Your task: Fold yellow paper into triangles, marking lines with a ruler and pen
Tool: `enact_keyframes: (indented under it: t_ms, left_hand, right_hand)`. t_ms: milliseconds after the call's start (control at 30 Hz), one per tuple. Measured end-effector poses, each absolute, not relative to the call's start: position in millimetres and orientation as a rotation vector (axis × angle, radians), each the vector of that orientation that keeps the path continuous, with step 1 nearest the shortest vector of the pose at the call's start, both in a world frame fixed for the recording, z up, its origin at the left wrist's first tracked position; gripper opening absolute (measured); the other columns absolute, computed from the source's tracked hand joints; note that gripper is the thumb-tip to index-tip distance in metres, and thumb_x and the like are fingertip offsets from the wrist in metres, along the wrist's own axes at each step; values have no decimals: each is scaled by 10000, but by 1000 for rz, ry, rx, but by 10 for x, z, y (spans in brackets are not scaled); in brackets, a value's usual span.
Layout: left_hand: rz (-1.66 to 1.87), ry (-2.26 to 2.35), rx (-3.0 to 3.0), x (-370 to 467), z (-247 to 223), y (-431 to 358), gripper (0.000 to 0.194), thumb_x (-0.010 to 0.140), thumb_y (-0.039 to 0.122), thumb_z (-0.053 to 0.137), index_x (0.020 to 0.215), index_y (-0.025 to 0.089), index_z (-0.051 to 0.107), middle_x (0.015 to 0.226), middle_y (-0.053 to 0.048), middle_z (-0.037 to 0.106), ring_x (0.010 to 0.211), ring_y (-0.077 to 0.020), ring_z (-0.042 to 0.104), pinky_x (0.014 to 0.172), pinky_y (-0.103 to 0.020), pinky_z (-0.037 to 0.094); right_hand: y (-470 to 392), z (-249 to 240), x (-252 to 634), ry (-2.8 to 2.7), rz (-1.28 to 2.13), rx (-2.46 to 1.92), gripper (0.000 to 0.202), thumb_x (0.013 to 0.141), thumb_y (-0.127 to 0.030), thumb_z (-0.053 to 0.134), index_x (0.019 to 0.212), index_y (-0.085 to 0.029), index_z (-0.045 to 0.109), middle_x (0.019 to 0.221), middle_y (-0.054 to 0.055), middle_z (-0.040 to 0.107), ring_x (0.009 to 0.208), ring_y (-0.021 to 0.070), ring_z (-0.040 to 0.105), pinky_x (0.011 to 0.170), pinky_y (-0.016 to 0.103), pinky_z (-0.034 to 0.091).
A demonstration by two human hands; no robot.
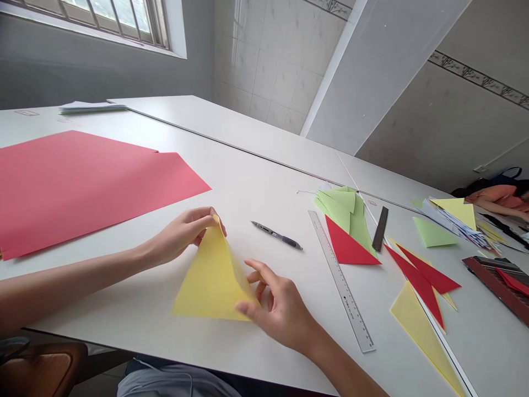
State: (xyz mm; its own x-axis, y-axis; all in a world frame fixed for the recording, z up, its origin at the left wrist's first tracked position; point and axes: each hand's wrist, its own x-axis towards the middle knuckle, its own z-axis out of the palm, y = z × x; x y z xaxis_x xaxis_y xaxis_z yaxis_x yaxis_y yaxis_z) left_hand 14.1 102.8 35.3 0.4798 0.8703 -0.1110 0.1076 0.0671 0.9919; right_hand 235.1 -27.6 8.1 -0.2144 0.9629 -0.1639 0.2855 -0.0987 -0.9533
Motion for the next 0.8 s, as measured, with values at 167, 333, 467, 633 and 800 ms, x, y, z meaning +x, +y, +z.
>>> enact_keyframes:
  t_ms: [167, 333, 467, 633, 800]
  left_hand:
    - [702, 807, 1405, 138, 366, 1043, 252, 844, 390, 621, 737, 181, 531, 777, -20, 632, 716, -163, 631, 560, -255, 527]
    - [695, 718, 1410, 131, 366, 1062, 285, 823, 433, 696, 794, 171, 588, 817, -36, 660, 752, -158, 636, 568, -236, 538]
    - [700, 700, 1411, 127, 362, 1061, 285, 834, 432, 697, 790, 169, 598, 810, -32, 664, 749, -149, 636, 571, -225, 541]
    - [693, 691, 1412, 122, 359, 1067, 292, 829, 440, 704, 795, 168, 603, 822, -38, 673, 757, -157, 644, 569, -230, 547]
    - [689, 694, 1422, 118, 354, 1077, 292, 825, 445, 707, 798, 172, 608, 835, -42, 678, 767, -165, 648, 576, -239, 552]
  right_hand:
    - [-210, 77, 2396, -1238, 1405, -1434, 460, 884, -628, 549, 892, -191, 693, 700, 27, 614, 598, 154, 556, 571, 266, 441]
    - [-165, 82, 2446, -1033, 1458, -1348, 415, 828, -567, 674, 1020, -202, 712, 891, 73, 703, 786, 211, 678, 674, 287, 525]
    - [-173, 77, 2426, -1014, 1456, -1303, 426, 837, -530, 687, 1135, -225, 686, 1029, 84, 706, 902, 234, 690, 704, 296, 547]
    - [-169, 67, 2424, -1005, 1448, -1293, 430, 845, -511, 690, 1171, -230, 678, 1085, 94, 702, 971, 251, 688, 736, 311, 560]
    - [-157, 67, 2417, -1031, 1423, -1295, 491, 823, -567, 687, 1158, -209, 684, 1092, 115, 701, 984, 267, 686, 746, 327, 564]
